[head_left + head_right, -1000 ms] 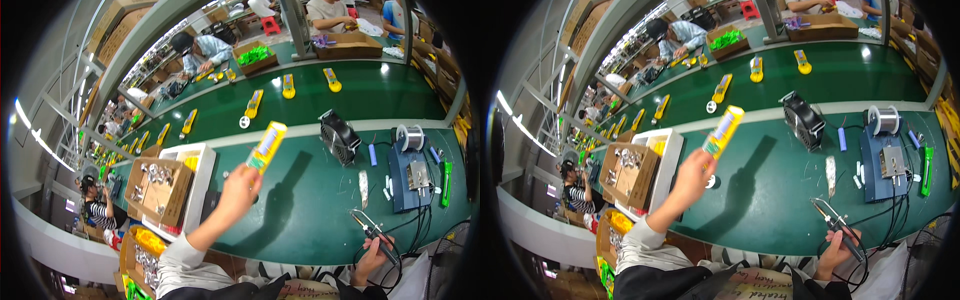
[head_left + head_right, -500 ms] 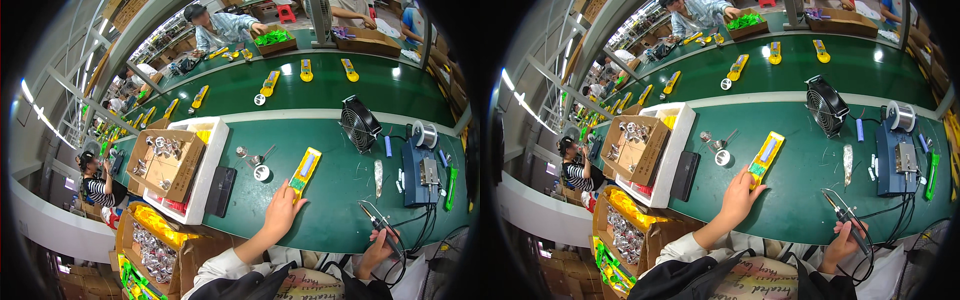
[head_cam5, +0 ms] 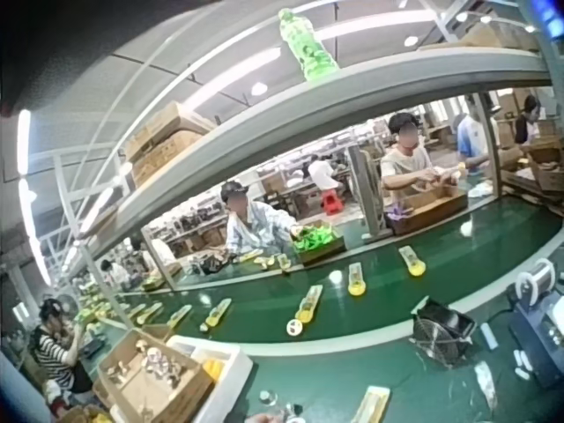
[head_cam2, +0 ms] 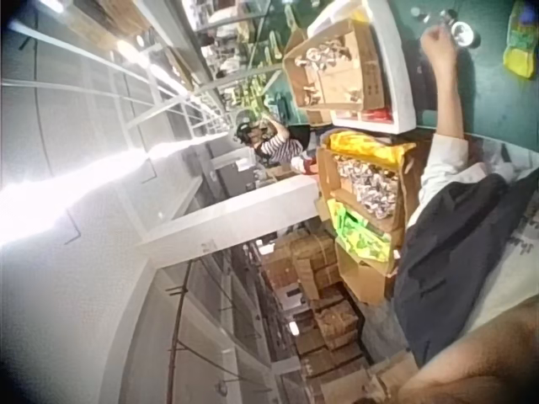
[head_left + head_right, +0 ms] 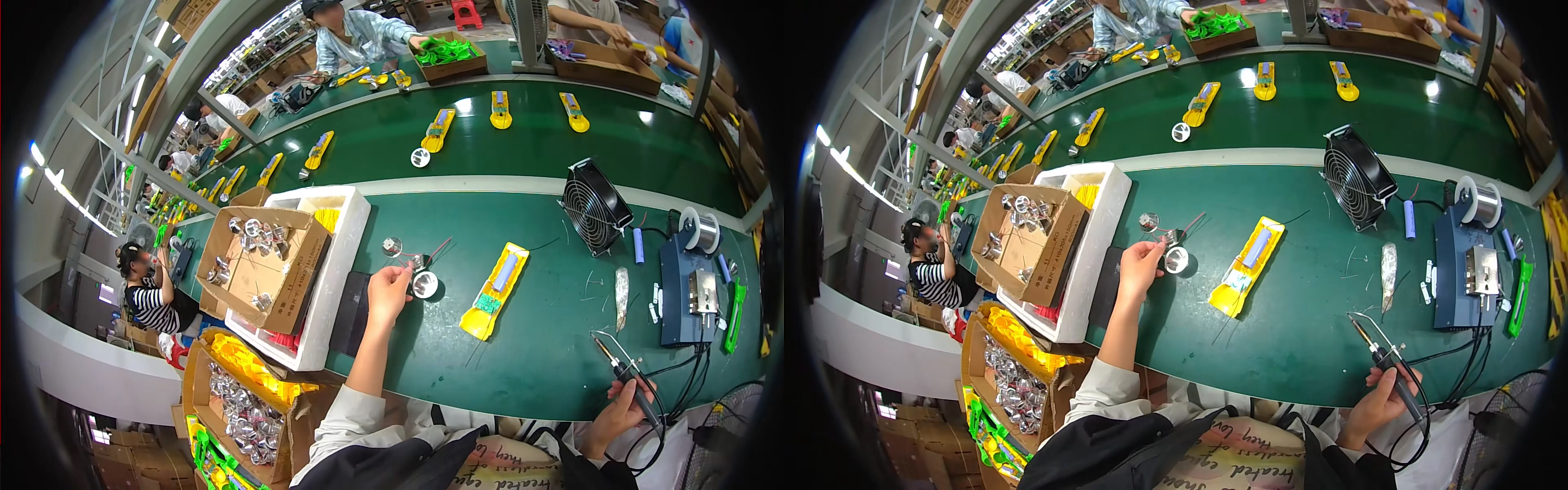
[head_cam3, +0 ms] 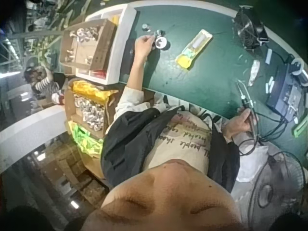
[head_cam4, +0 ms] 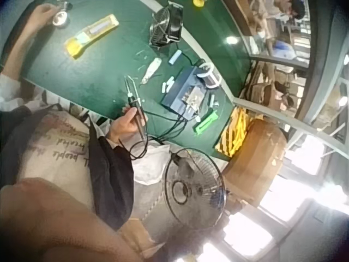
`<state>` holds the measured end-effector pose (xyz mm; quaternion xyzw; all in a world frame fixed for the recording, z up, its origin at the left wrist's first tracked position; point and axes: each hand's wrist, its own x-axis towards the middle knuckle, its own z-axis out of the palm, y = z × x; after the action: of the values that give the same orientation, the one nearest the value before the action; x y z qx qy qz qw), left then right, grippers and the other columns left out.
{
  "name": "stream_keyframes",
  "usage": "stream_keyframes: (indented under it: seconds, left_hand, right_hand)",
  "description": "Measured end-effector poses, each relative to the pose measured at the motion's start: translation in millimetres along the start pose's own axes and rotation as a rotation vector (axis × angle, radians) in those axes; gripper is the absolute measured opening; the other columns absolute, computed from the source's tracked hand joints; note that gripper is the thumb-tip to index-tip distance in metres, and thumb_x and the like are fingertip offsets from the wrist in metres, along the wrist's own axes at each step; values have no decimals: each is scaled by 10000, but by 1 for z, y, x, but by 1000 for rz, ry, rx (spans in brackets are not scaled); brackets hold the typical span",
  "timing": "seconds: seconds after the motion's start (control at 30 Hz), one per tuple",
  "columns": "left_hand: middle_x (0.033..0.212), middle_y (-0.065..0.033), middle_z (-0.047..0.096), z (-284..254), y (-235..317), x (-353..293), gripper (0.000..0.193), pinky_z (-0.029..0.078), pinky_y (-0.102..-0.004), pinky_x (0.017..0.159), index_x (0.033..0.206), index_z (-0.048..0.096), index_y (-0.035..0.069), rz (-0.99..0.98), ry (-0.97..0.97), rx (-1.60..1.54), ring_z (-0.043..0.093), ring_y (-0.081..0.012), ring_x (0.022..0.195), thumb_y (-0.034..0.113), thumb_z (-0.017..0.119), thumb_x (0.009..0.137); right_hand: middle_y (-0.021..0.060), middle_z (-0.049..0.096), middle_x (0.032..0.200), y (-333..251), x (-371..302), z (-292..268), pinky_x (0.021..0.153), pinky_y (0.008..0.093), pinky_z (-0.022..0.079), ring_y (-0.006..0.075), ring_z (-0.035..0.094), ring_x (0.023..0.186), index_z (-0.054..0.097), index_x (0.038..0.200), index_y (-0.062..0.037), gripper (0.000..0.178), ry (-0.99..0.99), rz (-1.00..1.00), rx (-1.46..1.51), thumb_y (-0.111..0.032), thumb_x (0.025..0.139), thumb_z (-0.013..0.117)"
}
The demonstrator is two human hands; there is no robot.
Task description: The person takes components from a box, solders wires onto flashlight circuit boards using a soldering iron, and places the assembled flashlights onto a conveyor belt.
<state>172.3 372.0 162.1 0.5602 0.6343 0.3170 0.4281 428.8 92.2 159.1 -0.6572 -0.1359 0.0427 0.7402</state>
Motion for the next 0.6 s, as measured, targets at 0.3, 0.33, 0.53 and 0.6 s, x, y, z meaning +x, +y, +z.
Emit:
stream_keyframes:
  seconds: [0.3, 0.33, 0.53, 0.6]
  left_hand:
    - [899, -74, 580, 11, 12, -49, 50, 411, -225, 708, 856, 484, 34, 344, -19, -451, 525, -89, 829, 75, 507, 837]
    - [877, -75, 577, 15, 10, -57, 47, 418, -210, 670, 855, 477, 25, 344, -25, -461, 525, -85, 786, 57, 506, 835]
    - [730, -37, 565, 51, -1, -90, 52, 400, -200, 553, 771, 587, 12, 271, 69, -306, 508, -89, 682, 56, 606, 751]
    - [713, -45, 559, 56, 3, -96, 47, 404, -207, 561, 761, 592, 12, 314, 72, -183, 508, -105, 678, 49, 612, 739]
  right_hand:
    - [59, 503, 708, 3, 2, 7, 479, 178, 379, 88, 483, 548, 438, 919, -12, 118, -51, 30, -12, -62, 817, 469]
    - [61, 502, 716, 1, 1, 13, 480, 181, 390, 89, 486, 546, 434, 921, -11, 123, -92, 31, 11, -42, 809, 474]
    - [57, 500, 698, 2, 5, 38, 470, 174, 385, 81, 488, 534, 433, 903, -6, 113, -190, -69, -30, -45, 813, 492]
    - [57, 498, 694, 4, 6, 41, 464, 172, 386, 85, 492, 532, 432, 900, -2, 112, -210, -61, -44, -46, 814, 489]
